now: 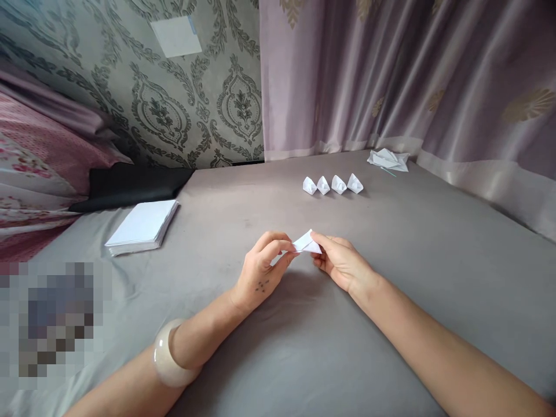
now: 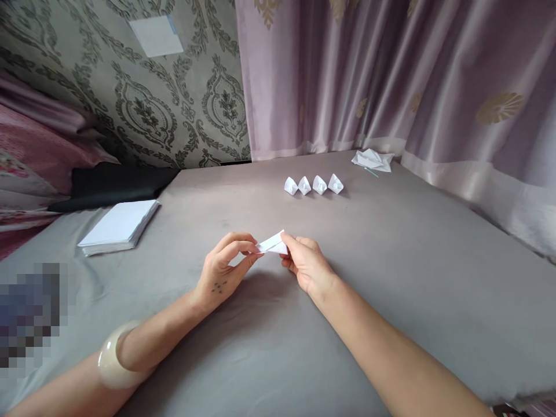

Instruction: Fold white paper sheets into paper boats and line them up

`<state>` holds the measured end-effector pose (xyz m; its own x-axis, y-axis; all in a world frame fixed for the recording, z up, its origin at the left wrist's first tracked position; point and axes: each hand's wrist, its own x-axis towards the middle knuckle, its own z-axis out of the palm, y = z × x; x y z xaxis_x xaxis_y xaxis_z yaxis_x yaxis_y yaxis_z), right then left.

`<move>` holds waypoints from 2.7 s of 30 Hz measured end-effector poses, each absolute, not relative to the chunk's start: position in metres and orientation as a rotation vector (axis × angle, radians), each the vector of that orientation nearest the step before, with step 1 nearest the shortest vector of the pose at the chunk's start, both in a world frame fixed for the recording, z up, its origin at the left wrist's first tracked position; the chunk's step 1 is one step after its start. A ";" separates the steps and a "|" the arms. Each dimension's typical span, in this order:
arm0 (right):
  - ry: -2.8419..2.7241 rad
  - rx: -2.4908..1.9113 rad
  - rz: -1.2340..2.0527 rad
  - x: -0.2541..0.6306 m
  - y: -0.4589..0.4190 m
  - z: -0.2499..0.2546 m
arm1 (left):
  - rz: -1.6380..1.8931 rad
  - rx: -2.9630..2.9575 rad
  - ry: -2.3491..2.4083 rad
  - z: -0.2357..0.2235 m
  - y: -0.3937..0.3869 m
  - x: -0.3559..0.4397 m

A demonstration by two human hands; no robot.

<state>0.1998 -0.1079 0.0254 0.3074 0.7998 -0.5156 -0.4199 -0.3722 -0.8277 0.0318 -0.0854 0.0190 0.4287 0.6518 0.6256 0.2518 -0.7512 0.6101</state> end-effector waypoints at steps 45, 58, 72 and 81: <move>-0.737 -1.439 1.150 0.201 -0.112 0.031 | 0.792 1.207 0.920 0.022 -0.078 0.036; -0.853 -1.398 1.115 0.200 -0.112 0.031 | 0.792 1.032 0.905 0.018 -0.074 0.034; -1.065 -1.420 1.108 0.204 -0.111 0.035 | 0.700 1.182 0.960 0.026 -0.077 0.034; -1.166 -1.296 1.302 0.205 -0.114 0.037 | 0.680 0.945 0.778 0.024 -0.072 0.030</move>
